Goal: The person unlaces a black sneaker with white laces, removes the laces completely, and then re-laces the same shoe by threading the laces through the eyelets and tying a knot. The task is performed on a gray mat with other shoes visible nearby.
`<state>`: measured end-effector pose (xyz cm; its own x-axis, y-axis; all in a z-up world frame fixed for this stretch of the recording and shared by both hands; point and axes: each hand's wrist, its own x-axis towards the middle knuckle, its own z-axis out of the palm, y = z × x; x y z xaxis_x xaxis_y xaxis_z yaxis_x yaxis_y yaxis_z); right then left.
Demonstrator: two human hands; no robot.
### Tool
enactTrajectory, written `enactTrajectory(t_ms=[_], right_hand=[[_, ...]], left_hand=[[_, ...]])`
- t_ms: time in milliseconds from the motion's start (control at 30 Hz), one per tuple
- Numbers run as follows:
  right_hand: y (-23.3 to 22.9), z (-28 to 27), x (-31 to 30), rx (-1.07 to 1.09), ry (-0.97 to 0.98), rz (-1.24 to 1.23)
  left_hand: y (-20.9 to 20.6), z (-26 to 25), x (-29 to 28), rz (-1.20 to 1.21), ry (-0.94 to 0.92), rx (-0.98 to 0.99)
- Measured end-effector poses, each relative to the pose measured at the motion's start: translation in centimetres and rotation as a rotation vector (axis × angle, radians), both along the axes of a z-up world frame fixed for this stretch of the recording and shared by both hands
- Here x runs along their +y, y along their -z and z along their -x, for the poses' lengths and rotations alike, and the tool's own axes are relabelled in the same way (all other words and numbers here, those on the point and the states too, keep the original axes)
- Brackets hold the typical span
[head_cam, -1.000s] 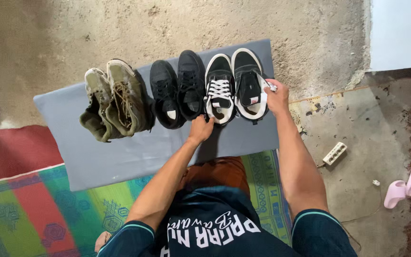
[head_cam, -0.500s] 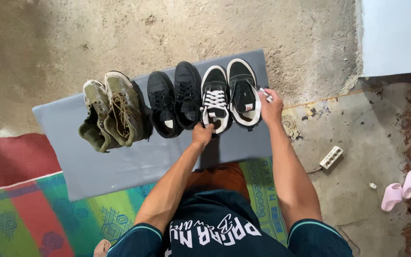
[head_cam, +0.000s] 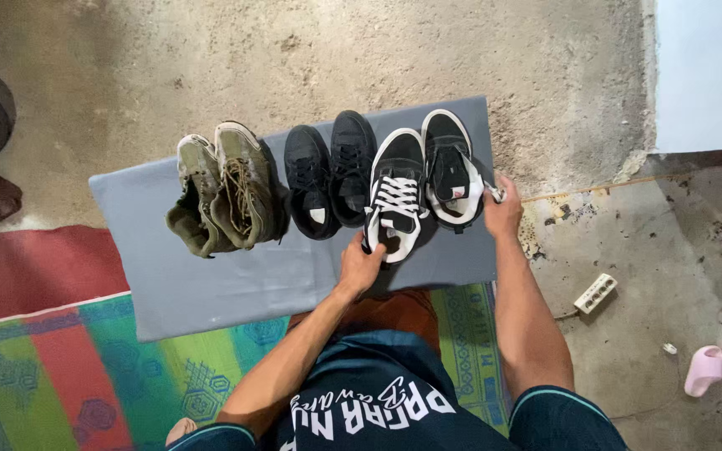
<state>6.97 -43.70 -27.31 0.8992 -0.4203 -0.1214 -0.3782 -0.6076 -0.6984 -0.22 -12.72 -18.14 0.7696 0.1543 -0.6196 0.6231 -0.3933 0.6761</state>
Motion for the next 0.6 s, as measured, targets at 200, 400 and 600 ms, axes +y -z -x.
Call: enactTrajectory(t_ms=[200,400,600], right_hand=[[0.0,1.6,-0.1,0.174,-0.118,-0.046],[-0.4,0.5,1.2,0.045,-0.149,-0.182],[0.0,0.1,3.7,-0.002,-0.196,-0.263]], left_hand=[[-1.2,0.8,1.3,0.045,-0.018,-0.078],[-1.0,1.0,2.2,0.019,-0.014,-0.116],[-0.1,1.3,2.2,-0.018,-0.008,-0.077]])
